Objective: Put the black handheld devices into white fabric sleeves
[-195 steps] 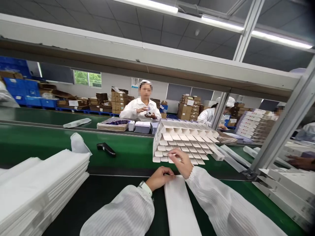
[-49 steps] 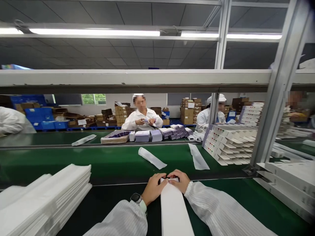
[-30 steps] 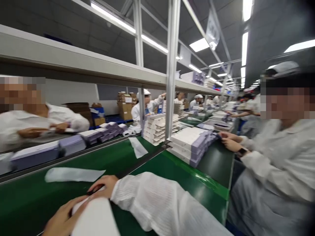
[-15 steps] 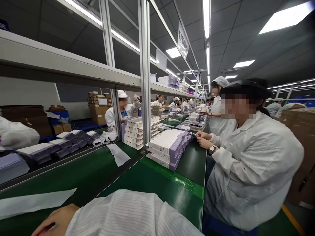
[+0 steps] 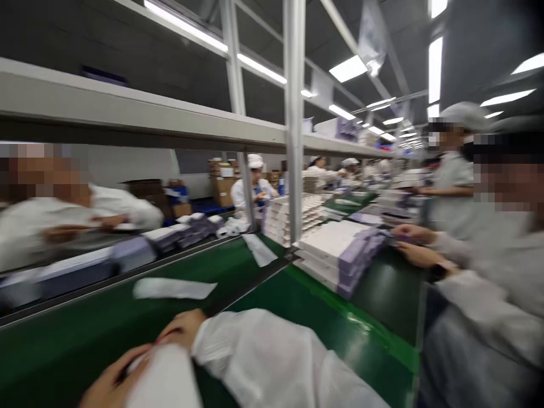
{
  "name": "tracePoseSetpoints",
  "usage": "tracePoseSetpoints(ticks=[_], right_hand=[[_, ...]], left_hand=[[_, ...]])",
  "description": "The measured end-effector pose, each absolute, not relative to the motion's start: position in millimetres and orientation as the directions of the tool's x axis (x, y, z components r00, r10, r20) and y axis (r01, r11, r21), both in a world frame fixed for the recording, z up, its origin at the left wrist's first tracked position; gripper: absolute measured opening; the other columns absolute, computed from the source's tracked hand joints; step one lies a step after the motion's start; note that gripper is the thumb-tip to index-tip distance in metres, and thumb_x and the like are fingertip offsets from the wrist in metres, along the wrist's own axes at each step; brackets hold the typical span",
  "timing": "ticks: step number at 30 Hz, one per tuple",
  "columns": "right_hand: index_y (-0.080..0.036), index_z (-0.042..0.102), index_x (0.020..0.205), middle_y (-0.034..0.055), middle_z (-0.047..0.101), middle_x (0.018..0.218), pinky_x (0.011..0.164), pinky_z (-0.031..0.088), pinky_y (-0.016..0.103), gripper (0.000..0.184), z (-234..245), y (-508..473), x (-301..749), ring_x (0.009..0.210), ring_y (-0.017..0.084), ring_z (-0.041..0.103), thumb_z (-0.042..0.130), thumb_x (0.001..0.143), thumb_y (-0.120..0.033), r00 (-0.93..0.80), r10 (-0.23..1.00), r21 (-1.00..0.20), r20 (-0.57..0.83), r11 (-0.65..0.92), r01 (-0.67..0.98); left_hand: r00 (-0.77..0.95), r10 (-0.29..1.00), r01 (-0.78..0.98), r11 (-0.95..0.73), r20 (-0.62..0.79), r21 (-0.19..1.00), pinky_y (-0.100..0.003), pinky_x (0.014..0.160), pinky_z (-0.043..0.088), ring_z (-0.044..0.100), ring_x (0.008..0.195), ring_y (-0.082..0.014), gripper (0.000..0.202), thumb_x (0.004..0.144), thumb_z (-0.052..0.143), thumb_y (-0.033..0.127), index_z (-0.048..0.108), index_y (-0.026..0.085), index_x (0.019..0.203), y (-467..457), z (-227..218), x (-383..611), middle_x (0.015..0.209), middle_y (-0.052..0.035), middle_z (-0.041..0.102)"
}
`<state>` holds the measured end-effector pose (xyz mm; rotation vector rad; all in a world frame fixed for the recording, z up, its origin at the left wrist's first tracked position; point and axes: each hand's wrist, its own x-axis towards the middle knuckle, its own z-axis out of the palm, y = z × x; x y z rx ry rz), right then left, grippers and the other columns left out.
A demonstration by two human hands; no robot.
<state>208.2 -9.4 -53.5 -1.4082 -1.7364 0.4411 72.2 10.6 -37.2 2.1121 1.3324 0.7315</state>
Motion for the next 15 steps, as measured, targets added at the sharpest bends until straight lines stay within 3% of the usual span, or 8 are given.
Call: tracePoseSetpoints(ticks=[3, 11, 15], right_hand=[[-0.021, 0.065, 0.080, -0.0014, 0.060, 0.075, 0.069, 0.042, 0.021, 0.017, -51, -12, 205, 0.069, 0.012, 0.054, 0.054, 0.069, -0.019, -0.052, 0.890, -0.704, 0.453, 0.393, 0.591], [-0.017, 0.065, 0.075, 0.0048, 0.061, 0.072, 0.068, 0.042, 0.024, 0.023, -55, -17, 208, 0.070, 0.015, 0.055, 0.042, 0.074, -0.017, -0.152, 0.852, -0.634, 0.501, 0.481, 0.606], [-0.016, 0.060, 0.074, 0.0054, 0.060, 0.071, 0.063, 0.044, 0.027, 0.024, -70, -22, 200, 0.068, 0.016, 0.055, 0.040, 0.079, -0.027, -0.172, 0.812, -0.677, 0.558, 0.565, 0.471]], left_hand=[[0.509, 0.851, 0.453, -0.392, 0.129, 0.800, -0.027, 0.073, 0.045, 0.055, 0.086, -0.0217, 0.040, 0.064, 0.049, 0.053, 0.056, 0.020, 0.086, -2, -26, 34, 0.091, -0.0013, 0.061], [0.482, 0.852, 0.328, -0.389, 0.202, 0.861, -0.028, 0.067, 0.038, 0.048, 0.074, -0.0179, 0.034, 0.071, 0.046, 0.047, 0.052, 0.015, 0.077, -9, -36, 47, 0.075, -0.0019, 0.052], [0.391, 0.892, 0.301, -0.357, 0.227, 0.884, -0.029, 0.067, 0.040, 0.049, 0.074, -0.0171, 0.027, 0.065, 0.059, 0.039, 0.054, 0.014, 0.074, -23, -31, 37, 0.074, -0.0024, 0.054]])
